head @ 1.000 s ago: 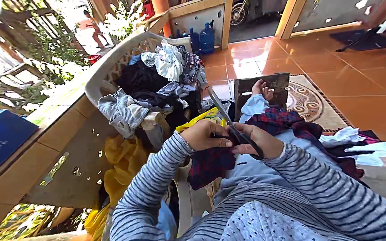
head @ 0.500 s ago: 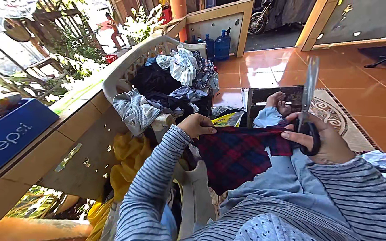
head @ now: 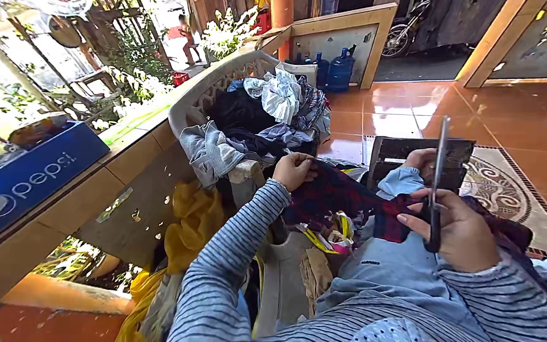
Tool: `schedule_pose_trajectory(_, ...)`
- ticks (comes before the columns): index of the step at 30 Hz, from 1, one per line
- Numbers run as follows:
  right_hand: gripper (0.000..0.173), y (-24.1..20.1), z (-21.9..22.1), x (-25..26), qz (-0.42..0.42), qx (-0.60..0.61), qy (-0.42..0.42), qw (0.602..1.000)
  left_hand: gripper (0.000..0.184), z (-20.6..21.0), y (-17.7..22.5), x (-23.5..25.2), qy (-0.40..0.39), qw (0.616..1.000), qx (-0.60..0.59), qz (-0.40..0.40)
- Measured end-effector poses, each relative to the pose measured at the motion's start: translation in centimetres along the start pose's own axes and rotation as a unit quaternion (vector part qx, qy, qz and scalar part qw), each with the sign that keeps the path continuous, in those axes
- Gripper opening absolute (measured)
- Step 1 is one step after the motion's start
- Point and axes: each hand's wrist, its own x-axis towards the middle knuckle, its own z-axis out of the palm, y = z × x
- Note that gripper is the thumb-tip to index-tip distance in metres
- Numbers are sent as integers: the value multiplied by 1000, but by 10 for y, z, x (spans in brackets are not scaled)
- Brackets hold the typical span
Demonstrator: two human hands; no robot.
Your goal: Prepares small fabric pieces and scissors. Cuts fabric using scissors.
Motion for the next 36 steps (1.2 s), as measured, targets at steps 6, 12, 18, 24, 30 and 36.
schedule_pose_trajectory(6,48,-6,35,-23,-26,49,-169,984,28,-6,-15,14,114,985,-117,45)
schedule_pose_trajectory(12,49,-5,36,-8,-15,143,-104,984,40,13,2,-16,-134,961,124,205)
schedule_pose_trajectory(18,56,-18,28,13,-30,194,-158,968,14,41,14,-48,-302,884,189,302)
schedule_pose_trajectory(24,46,-30,15,27,11,137,-163,977,18,30,21,-48,-294,903,165,267)
schedule_pose_trajectory(30,42,-31,-9,36,55,79,-249,964,30,19,5,-30,-253,931,126,233)
schedule_pose_trajectory(36,37,-24,1,28,103,134,-176,970,38,18,-2,-23,-248,968,44,18)
